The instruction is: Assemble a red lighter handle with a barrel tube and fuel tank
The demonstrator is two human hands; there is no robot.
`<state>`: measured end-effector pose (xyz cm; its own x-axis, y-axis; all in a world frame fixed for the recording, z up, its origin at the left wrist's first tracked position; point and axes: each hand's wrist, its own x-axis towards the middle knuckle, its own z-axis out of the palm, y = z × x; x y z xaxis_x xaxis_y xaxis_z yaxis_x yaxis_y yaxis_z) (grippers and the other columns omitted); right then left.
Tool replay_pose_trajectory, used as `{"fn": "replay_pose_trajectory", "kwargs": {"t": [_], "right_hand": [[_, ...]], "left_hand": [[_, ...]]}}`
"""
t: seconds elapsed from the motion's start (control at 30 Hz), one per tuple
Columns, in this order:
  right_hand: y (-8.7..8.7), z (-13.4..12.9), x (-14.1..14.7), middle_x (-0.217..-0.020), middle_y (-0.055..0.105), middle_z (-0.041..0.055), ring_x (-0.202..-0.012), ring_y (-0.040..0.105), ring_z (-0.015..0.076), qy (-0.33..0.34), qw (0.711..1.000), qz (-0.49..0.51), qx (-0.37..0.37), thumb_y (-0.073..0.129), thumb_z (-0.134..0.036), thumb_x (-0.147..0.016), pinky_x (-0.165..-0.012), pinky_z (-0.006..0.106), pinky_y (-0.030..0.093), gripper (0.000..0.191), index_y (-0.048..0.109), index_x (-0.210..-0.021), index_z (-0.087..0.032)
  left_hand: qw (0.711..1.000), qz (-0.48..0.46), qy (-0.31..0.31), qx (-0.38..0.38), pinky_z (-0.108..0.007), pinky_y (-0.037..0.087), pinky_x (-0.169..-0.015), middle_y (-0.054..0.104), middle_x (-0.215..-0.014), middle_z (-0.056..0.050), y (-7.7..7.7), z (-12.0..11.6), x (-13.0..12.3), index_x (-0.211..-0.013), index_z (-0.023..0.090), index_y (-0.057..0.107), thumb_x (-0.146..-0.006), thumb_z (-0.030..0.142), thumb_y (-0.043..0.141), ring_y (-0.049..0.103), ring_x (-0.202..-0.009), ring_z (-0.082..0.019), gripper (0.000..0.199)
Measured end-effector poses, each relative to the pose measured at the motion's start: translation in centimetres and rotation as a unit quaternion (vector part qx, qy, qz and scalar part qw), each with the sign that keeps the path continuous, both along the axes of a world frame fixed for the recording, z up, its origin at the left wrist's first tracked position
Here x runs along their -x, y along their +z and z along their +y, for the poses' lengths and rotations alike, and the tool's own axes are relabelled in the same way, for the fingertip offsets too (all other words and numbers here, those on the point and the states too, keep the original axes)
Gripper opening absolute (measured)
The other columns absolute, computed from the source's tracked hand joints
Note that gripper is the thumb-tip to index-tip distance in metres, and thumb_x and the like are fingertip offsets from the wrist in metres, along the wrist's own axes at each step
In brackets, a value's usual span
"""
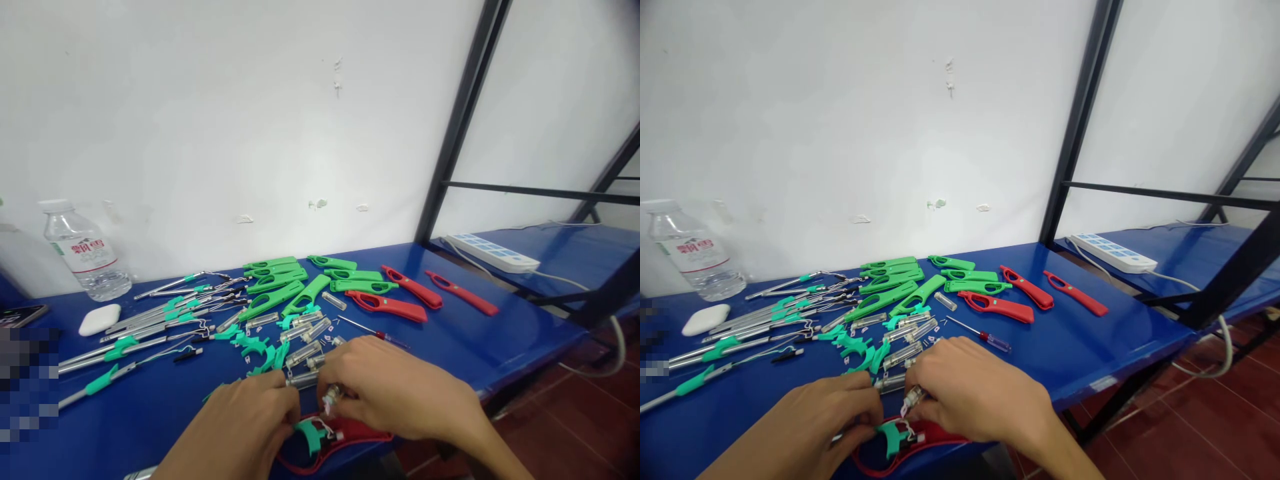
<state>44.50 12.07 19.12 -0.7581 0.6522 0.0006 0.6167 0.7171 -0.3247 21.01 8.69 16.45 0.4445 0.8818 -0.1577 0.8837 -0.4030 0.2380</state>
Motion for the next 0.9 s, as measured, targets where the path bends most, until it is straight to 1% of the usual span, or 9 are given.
{"fn": "replay_pose_trajectory", "kwargs": {"t": [0.17,0.27,0.43,0.53,0.63,0.77,0.9], "right_hand": [[-0.2,0.1,-0.1,-0.086,0.078,-0.0015,-0.08,0.07,0.0184,0.025,1.0,-0.003,-0.016,0.071,-0.014,-0.096,-0.064,0.03,0.035,0.014,0.076,-0.086,-0.022],[-0.2,-0.1,-0.1,-0.084,0.077,-0.0025,-0.078,0.067,0.0168,0.033,0.999,-0.002,-0.03,0.071,-0.013,-0.096,-0.062,0.029,0.034,0.015,0.073,-0.083,-0.022],[-0.2,-0.5,0.3,-0.08,0.076,-0.0022,-0.07,0.064,0.0159,0.028,0.998,-0.024,-0.047,0.068,-0.012,-0.094,-0.058,0.031,0.031,0.019,0.068,-0.077,-0.021],[-0.1,-0.6,0.5,-0.083,0.077,-0.0016,-0.073,0.067,0.0169,0.026,0.998,-0.035,-0.055,0.066,-0.01,-0.094,-0.059,0.032,0.033,0.019,0.07,-0.079,-0.021],[0.0,-0.8,0.7,-0.089,0.08,-0.0013,-0.08,0.071,0.018,0.034,0.997,-0.042,-0.05,0.065,-0.009,-0.096,-0.061,0.033,0.036,0.02,0.075,-0.084,-0.021],[0.1,-1.0,1.0,-0.092,0.08,-0.0007,-0.081,0.072,0.018,0.049,0.995,-0.061,-0.065,0.067,-0.014,-0.1,-0.061,0.036,0.036,0.018,0.078,-0.086,-0.02],[0.3,-0.9,1.1,-0.093,0.08,-0.0014,-0.084,0.073,0.0179,0.057,0.994,-0.054,-0.07,0.07,-0.019,-0.1,-0.063,0.035,0.037,0.014,0.077,-0.088,-0.02]], "left_hand": [[0.999,-0.019,-0.008,-0.033,-0.026,0.051,-0.075,0.079,-0.098,-0.002,0.0,-0.3,-0.1,-0.089,0.03,0.078,-0.094,0.008,0.051,0.078,-0.087,-0.02,0.035],[0.999,-0.015,-0.008,-0.041,-0.026,0.053,-0.075,0.079,-0.098,-0.003,0.0,-0.4,-0.2,-0.088,0.029,0.078,-0.094,0.01,0.052,0.078,-0.087,-0.021,0.033],[0.999,0.002,-0.01,-0.042,-0.027,0.055,-0.078,0.079,-0.102,-0.004,0.2,-0.7,-0.4,-0.093,0.03,0.078,-0.095,0.01,0.049,0.079,-0.092,-0.022,0.035],[0.999,0.009,-0.009,-0.045,-0.028,0.054,-0.077,0.08,-0.102,-0.004,0.3,-0.8,-0.4,-0.092,0.029,0.077,-0.095,0.01,0.049,0.079,-0.093,-0.023,0.035],[0.999,0.012,-0.007,-0.046,-0.028,0.053,-0.075,0.08,-0.1,-0.004,0.2,-0.8,-0.4,-0.089,0.029,0.076,-0.093,0.009,0.049,0.079,-0.09,-0.023,0.034],[0.999,0.02,-0.004,-0.04,-0.028,0.052,-0.073,0.081,-0.1,-0.004,0.4,-0.7,-0.5,-0.087,0.029,0.075,-0.094,0.01,0.05,0.079,-0.088,-0.023,0.032],[0.999,0.039,-0.002,-0.013,-0.029,0.053,-0.079,0.082,-0.105,-0.005,1.1,-0.6,-0.9,-0.094,0.029,0.078,-0.096,0.012,0.049,0.079,-0.095,-0.024,0.034]]}}
